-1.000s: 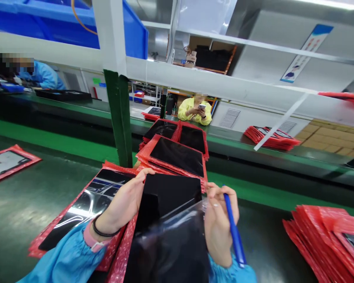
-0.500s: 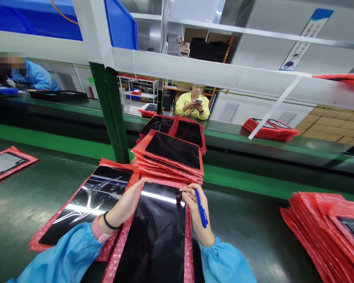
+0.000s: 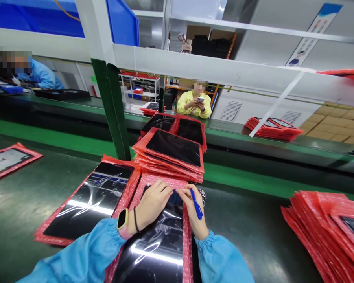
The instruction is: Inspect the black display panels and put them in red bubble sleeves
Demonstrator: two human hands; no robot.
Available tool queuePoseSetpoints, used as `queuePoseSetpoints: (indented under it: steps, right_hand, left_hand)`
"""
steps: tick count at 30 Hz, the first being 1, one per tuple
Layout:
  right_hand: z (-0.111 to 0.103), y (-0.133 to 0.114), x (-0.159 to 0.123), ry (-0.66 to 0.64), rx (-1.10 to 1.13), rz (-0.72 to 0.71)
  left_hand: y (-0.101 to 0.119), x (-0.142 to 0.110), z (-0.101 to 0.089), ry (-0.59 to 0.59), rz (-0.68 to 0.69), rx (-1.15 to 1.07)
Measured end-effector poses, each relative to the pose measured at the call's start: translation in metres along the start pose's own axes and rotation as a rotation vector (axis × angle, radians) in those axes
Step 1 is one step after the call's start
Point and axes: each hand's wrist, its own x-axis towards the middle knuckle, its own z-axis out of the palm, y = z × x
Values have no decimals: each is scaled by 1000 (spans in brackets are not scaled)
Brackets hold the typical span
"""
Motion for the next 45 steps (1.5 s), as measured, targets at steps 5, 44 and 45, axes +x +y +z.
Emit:
queuePoseSetpoints:
  steps: [5, 44, 45]
  right_hand:
    - [2, -3, -1, -31, -54, -40]
    - [10, -9, -6, 80, -295, -206]
    - [10, -9, -6, 80, -297, -207]
  left_hand:
    - [-2, 3, 11, -12, 59, 84]
    - [-9, 1, 17, 53, 58, 52]
    - [-8, 1, 17, 58, 58, 53]
